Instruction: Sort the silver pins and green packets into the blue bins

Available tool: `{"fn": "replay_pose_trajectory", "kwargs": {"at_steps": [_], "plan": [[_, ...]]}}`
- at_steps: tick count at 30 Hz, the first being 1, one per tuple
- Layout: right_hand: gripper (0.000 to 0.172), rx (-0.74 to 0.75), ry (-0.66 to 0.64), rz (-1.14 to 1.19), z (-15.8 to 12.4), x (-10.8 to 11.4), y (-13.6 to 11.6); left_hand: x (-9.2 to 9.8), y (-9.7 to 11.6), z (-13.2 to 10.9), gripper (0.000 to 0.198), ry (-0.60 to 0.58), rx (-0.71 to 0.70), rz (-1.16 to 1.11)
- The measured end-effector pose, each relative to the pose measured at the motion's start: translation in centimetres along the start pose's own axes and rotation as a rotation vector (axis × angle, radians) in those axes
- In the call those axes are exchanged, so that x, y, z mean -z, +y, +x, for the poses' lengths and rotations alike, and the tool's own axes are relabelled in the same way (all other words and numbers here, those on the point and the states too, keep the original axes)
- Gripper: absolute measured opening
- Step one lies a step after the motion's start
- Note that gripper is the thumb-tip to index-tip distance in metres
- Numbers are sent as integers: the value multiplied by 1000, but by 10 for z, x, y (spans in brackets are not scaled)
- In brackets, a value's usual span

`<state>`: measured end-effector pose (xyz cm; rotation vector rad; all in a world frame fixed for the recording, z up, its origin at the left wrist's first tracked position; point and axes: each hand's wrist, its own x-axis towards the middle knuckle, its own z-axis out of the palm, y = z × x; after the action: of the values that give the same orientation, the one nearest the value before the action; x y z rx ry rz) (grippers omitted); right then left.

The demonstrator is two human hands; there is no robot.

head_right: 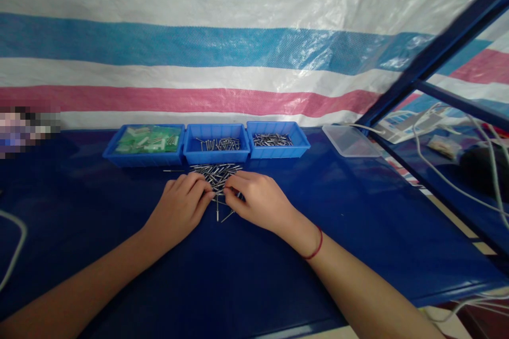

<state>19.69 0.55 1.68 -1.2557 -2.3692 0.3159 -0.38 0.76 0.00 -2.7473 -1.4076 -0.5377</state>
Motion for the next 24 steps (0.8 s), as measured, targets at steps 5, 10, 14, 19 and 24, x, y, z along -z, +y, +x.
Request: {"fn": "replay_pose_trajectory", "kwargs": {"at_steps": [5, 10, 14, 19, 24], "plan": [[14, 84, -33, 40, 0, -2, -3, 1, 1, 0, 20, 120, 3, -154], [12, 126, -14, 158, 0, -3, -7, 3, 2, -1, 18, 161, -4, -297], [17, 115, 6, 130, -2, -2, -11, 4, 2, -1, 15, 191, 18, -344], [23, 109, -18, 72, -2, -2, -13, 3, 2, -1, 15, 210, 37, -557], [24, 124, -22, 95, -1, -5, -14, 3, 2, 0, 9, 229, 69, -647]]}}
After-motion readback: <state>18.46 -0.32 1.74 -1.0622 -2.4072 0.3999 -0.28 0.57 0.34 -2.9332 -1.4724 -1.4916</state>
